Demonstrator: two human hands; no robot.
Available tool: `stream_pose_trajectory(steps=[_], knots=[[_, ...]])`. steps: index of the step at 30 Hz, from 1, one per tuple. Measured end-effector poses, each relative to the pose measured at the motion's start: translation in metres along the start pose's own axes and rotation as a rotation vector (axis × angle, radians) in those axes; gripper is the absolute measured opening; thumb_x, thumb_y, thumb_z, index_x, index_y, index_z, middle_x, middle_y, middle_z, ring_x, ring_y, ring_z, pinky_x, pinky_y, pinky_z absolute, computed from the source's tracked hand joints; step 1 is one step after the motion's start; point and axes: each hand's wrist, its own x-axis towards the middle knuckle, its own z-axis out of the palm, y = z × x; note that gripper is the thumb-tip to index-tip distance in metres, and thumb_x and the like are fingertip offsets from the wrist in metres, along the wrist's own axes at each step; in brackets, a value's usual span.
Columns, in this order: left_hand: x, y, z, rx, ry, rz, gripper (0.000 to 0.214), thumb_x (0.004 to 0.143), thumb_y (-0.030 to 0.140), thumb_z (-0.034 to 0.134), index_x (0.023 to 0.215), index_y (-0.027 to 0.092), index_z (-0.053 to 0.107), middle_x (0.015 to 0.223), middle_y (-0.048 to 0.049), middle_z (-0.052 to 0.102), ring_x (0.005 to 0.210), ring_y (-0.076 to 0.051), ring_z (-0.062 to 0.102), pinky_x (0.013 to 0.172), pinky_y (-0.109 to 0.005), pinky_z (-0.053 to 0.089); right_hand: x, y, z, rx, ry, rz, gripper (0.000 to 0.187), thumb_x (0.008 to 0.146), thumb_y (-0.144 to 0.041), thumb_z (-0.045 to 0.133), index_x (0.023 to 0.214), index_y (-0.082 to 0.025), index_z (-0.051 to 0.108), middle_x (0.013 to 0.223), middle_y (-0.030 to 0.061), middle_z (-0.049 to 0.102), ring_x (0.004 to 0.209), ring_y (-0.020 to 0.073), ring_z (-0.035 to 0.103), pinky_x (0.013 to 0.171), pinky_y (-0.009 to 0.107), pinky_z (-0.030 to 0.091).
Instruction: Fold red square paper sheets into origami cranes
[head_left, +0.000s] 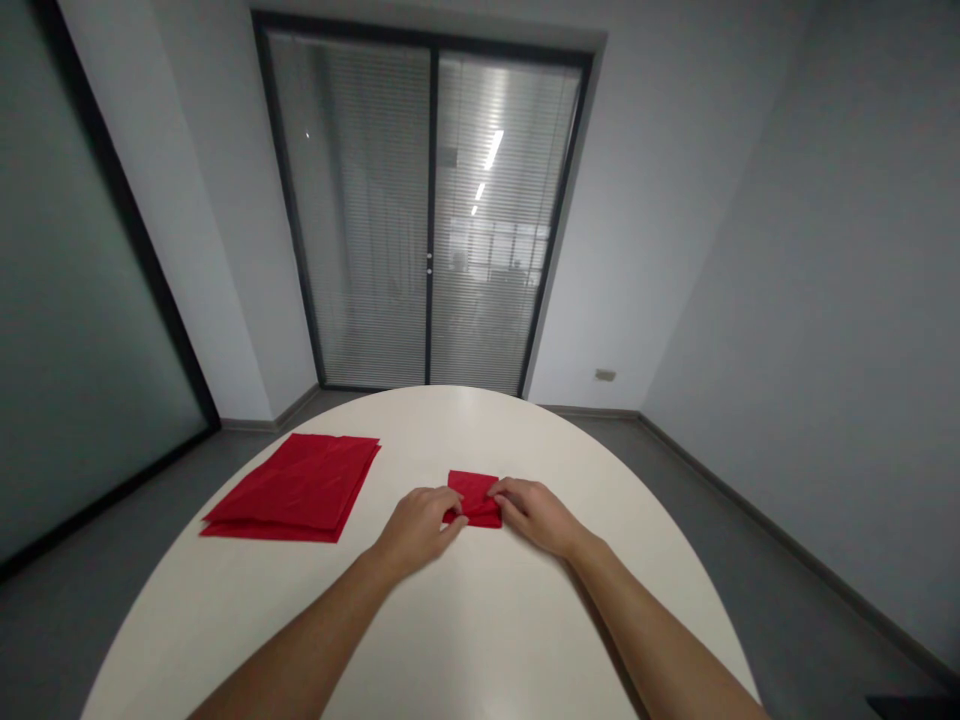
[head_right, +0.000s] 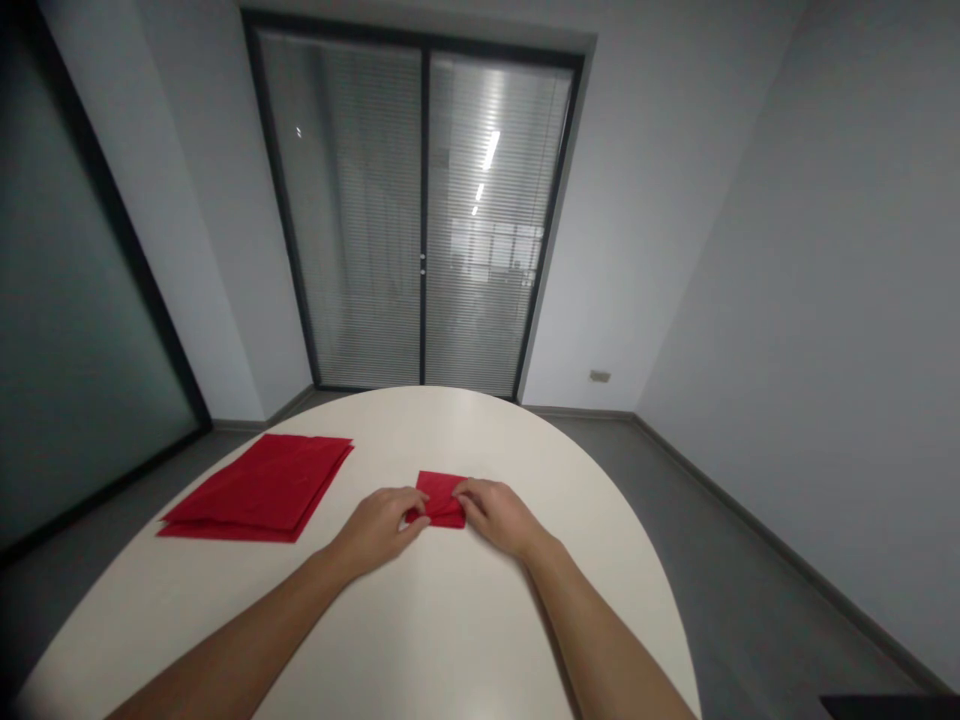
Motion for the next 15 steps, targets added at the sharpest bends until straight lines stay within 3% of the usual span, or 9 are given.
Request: stream_pose_trajectory(steps=[5,10,15], knots=[[0.001,-0.003,0.003,0.0,0.001,-0.025,0.012,0.091,0.021,0.055,0.091,0.022,0.068,0.099,-0.0031,0.074,0.092,-0.02,0.067,0.084,-0.031,0.047,-0.001,0.0,0.002,0.043,0.013,0.02,0.026,0.097,-0.026,0.051,0.12,-0.021,0.062,0.111,0.0078,0.072,0.096,0.0206,0.067,0.086,0.033,0.05],[0.001,-0.004,0.007,-0.041,0.022,-0.048,0.012,0.092,0.021,0.055,0.092,0.021,0.067,0.099,-0.0028,0.073,0.092,-0.02,0.067,0.084,-0.03,0.048,0.002,0.004,0.013,-0.005,0.053,0.091,0.031,0.095,-0.027,0.054,0.125,-0.02,0.058,0.1,0.008,0.071,0.087,0.021,0.065,0.08,0.033,0.049],[0.002,-0.006,0.011,-0.093,0.062,-0.069,0.026,0.09,0.017,0.056,0.114,0.021,0.065,0.112,-0.0054,0.072,0.102,-0.021,0.066,0.091,-0.032,0.049,0.009,0.008,0.027,-0.023,0.11,0.133,0.029,0.096,-0.024,0.053,0.124,-0.018,0.057,0.096,0.008,0.069,0.088,0.0213,0.063,0.083,0.034,0.048]])
